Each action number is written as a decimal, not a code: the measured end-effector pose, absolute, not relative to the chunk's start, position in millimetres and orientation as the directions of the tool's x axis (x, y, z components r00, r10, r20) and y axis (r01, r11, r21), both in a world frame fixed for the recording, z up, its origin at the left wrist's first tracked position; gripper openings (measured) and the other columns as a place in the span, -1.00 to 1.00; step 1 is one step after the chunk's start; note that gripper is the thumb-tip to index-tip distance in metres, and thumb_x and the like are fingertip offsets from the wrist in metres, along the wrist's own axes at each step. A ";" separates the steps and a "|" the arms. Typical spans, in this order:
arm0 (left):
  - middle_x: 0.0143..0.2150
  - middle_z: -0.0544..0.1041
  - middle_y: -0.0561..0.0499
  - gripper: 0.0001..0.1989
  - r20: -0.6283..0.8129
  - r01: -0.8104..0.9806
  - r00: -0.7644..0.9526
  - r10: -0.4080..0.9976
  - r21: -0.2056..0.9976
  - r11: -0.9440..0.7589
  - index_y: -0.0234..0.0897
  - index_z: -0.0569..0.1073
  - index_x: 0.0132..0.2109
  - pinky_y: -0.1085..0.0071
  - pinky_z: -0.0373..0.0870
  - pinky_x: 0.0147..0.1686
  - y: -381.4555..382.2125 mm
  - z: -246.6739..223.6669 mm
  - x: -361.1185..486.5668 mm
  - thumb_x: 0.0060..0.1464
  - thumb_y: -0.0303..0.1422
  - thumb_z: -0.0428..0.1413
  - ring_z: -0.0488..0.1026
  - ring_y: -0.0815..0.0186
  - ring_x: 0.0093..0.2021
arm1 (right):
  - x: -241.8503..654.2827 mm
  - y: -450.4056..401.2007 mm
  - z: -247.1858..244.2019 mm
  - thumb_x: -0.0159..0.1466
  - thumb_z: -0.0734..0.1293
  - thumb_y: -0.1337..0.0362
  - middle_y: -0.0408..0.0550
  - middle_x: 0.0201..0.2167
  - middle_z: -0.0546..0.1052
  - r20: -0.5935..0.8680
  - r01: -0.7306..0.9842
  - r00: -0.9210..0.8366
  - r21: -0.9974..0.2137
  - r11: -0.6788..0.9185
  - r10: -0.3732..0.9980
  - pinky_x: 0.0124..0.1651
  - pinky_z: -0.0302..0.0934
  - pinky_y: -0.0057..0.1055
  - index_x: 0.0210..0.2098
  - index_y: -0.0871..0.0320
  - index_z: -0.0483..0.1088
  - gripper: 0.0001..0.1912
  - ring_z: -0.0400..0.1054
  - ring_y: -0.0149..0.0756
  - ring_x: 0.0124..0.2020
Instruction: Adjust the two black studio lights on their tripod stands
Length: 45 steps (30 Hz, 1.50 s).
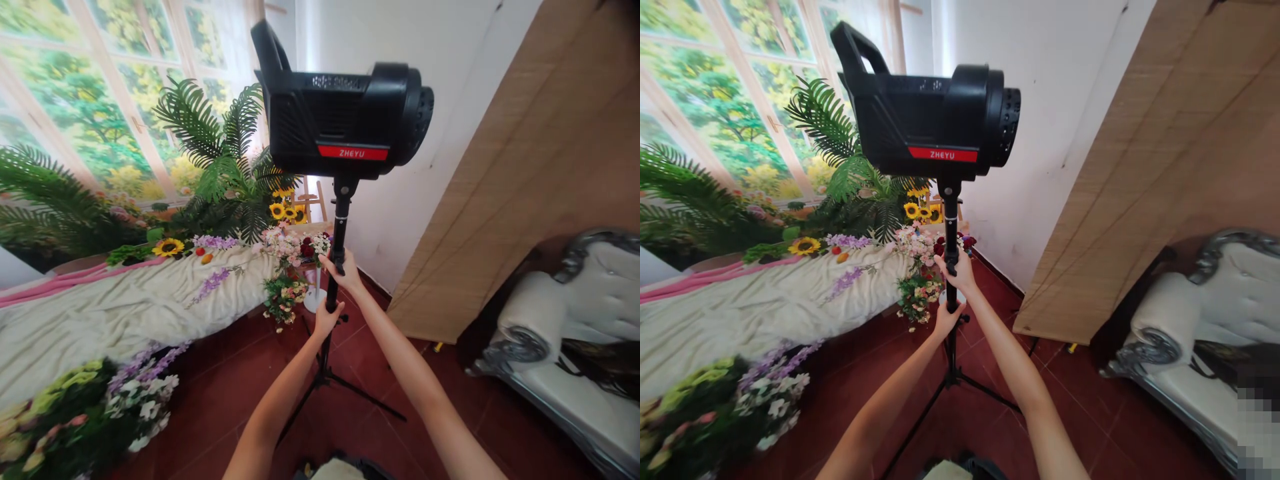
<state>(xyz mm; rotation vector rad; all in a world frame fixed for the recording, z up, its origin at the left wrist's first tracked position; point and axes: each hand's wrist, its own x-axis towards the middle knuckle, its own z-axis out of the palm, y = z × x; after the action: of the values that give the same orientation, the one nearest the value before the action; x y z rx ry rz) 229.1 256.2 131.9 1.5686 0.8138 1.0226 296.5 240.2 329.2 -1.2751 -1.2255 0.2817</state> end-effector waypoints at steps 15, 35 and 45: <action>-0.68 0.34 0.06 -0.72 0.049 0.159 0.113 0.992 0.985 -0.067 -0.30 0.34 -0.59 0.49 0.20 -0.62 262.5 130.3 256.6 -0.17 -0.19 0.13 0.35 0.36 -0.63 | 305.3 232.7 314.5 0.10 0.34 -0.02 -0.11 -0.46 0.42 0.589 0.532 0.309 -0.758 0.377 0.747 -0.35 0.21 -0.44 -0.32 0.17 0.29 -0.62 0.28 -0.37 -0.47; -0.66 0.40 0.01 -0.74 0.098 0.216 0.104 0.990 0.969 -0.119 -0.32 0.39 -0.59 0.49 0.25 -0.57 261.0 137.1 257.2 -0.15 -0.21 0.09 0.38 0.35 -0.60 | 325.7 175.2 155.8 0.33 0.16 0.25 -0.09 -0.64 0.45 -0.549 -0.534 0.280 -0.771 -0.347 0.788 -0.59 0.24 -0.61 -0.30 0.21 0.26 -0.85 0.32 -0.48 -0.69; -0.67 0.38 0.03 -0.78 0.092 0.210 0.091 0.992 0.972 -0.110 -0.31 0.37 -0.60 0.51 0.24 -0.57 255.6 146.1 256.4 -0.16 -0.26 0.10 0.40 0.34 -0.58 | 330.1 145.4 140.7 0.20 0.28 0.02 -0.14 -0.43 0.47 0.115 0.350 0.426 -0.936 -0.047 0.897 -0.32 0.24 -0.49 -0.34 0.09 0.32 -0.74 0.36 -0.37 -0.40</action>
<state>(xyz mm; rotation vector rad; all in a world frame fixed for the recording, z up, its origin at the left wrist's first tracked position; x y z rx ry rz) 256.4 255.6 146.1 1.4818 1.2542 1.1124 330.1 145.4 140.7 -1.6174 -1.1166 0.6442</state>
